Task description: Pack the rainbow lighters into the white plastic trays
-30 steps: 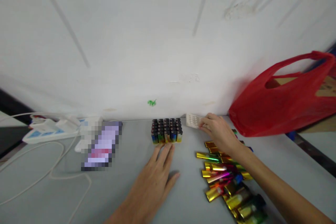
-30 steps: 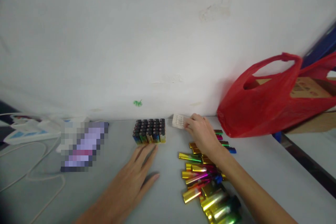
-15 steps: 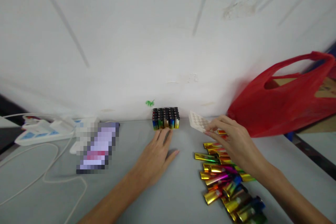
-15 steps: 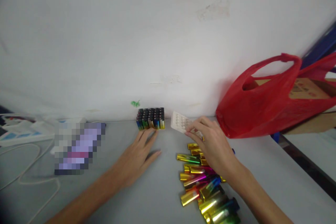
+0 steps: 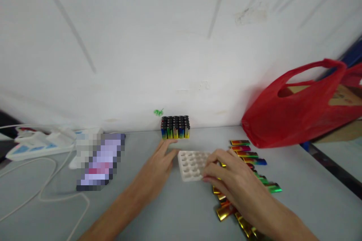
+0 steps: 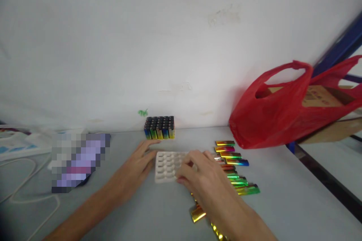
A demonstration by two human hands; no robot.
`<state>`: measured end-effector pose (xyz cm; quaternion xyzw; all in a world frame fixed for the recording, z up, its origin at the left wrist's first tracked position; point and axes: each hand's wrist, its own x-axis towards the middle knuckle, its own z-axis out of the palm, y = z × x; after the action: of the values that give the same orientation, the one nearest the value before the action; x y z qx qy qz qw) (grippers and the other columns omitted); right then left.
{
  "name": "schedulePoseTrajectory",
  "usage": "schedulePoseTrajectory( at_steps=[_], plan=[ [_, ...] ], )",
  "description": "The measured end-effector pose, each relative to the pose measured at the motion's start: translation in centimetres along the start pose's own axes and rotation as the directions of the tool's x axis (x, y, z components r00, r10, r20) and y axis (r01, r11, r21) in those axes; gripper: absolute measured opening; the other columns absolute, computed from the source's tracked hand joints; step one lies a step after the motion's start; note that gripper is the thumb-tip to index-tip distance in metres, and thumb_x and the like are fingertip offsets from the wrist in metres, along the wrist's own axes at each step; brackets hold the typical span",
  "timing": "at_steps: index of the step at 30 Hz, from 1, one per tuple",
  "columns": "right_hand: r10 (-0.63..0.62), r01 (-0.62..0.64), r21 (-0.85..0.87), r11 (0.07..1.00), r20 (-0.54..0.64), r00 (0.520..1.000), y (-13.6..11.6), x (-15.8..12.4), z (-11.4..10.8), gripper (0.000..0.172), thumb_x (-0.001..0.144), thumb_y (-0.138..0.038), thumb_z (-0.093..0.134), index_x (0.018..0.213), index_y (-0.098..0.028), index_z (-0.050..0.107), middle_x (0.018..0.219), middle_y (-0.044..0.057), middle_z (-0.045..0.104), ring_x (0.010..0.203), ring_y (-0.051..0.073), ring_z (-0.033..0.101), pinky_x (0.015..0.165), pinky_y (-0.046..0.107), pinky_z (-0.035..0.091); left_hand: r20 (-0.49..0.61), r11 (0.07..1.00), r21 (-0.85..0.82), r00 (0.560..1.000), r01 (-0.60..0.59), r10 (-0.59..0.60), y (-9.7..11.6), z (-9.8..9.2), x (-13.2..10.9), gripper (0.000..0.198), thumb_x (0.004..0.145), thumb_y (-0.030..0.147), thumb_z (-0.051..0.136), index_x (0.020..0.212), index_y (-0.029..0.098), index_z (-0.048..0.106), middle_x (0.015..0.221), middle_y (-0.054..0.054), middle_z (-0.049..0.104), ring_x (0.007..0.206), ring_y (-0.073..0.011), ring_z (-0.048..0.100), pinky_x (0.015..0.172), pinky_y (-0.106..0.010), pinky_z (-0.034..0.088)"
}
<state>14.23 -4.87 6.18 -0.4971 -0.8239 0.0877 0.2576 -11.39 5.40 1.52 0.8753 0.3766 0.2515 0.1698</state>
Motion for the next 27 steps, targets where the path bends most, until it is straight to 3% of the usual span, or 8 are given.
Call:
schedulePoseTrajectory(
  at_steps=[4,7,10,16,18,21,27],
  plan=[
    [-0.107,0.108,-0.088,0.990,0.020,0.994,-1.6,-0.2,1.9,0.009,0.106,-0.015,0.071,0.104,-0.024,0.070,0.112,0.003,0.071,0.097,0.023,0.064,0.084,0.039,0.045,-0.061,0.990,-0.091,0.992,0.109,-0.114,0.0,-1.7,-0.6,0.041,0.102,0.009,0.041,0.119,0.021,0.076,0.125,-0.009,0.078,0.117,-0.0260,0.075,0.109,-0.048,0.061],
    [-0.203,0.213,-0.176,0.961,0.072,0.976,-2.6,-0.2,3.4,0.017,0.098,-0.009,0.079,0.104,-0.022,0.069,0.110,0.004,0.072,0.099,0.025,0.065,0.088,0.041,0.046,-0.073,0.968,-0.163,0.976,0.190,-0.204,0.6,-2.1,-1.0,0.031,0.106,0.020,0.047,0.113,0.022,0.077,0.112,-0.006,0.083,0.105,-0.0255,0.079,0.094,-0.041,0.065],
    [-0.250,0.268,-0.238,0.933,0.105,0.963,-3.3,-0.2,4.9,0.016,0.097,-0.011,0.080,0.099,-0.021,0.068,0.105,0.004,0.072,0.097,0.025,0.066,0.094,0.043,0.046,-0.031,0.950,-0.223,0.972,0.220,-0.232,1.4,-1.6,-1.3,0.023,0.104,0.028,0.058,0.110,0.023,0.079,0.109,-0.005,0.085,0.099,-0.0244,0.080,0.092,-0.038,0.064],
    [-0.274,0.281,-0.188,0.941,0.063,0.960,-3.8,-0.3,6.8,0.015,0.098,-0.015,0.082,0.100,-0.020,0.068,0.107,0.003,0.073,0.098,0.023,0.066,0.088,0.040,0.044,0.064,0.933,-0.304,0.981,0.195,-0.184,2.1,-0.1,-1.7,0.016,0.095,0.026,0.071,0.104,0.024,0.083,0.103,-0.005,0.083,0.098,-0.0250,0.079,0.090,-0.036,0.063],
    [-0.233,0.235,-0.131,0.963,0.031,0.972,-3.7,-0.4,6.4,0.013,0.100,-0.021,0.082,0.101,-0.022,0.069,0.106,0.001,0.074,0.100,0.023,0.065,0.092,0.041,0.044,0.080,0.927,-0.321,0.981,0.191,-0.175,2.1,0.0,-1.9,0.015,0.094,0.025,0.071,0.103,0.024,0.084,0.102,-0.005,0.082,0.098,-0.0251,0.078,0.091,-0.036,0.061],
    [-0.067,0.065,-0.065,0.996,-0.033,0.997,-3.0,-0.5,4.8,0.007,0.103,-0.022,0.077,0.103,-0.026,0.072,0.104,0.000,0.074,0.103,0.025,0.064,0.096,0.043,0.044,0.101,0.920,-0.339,0.980,0.196,-0.172,2.0,0.0,-2.1,0.016,0.097,0.025,0.069,0.102,0.025,0.084,0.100,-0.003,0.082,0.096,-0.0244,0.078,0.088,-0.035,0.060],
    [0.238,-0.278,-0.341,0.898,-0.155,0.959,1.4,-1.6,3.3,0.018,0.095,-0.015,0.079,0.110,-0.023,0.074,0.105,0.012,0.069,0.100,0.036,0.059,0.089,0.052,0.048,0.149,0.862,-0.425,0.961,0.275,-0.233,2.0,0.0,-2.5,0.021,0.097,0.025,0.066,0.106,0.026,0.085,0.102,-0.003,0.085,0.096,-0.0241,0.079,0.089,-0.034,0.061]
  ],
)
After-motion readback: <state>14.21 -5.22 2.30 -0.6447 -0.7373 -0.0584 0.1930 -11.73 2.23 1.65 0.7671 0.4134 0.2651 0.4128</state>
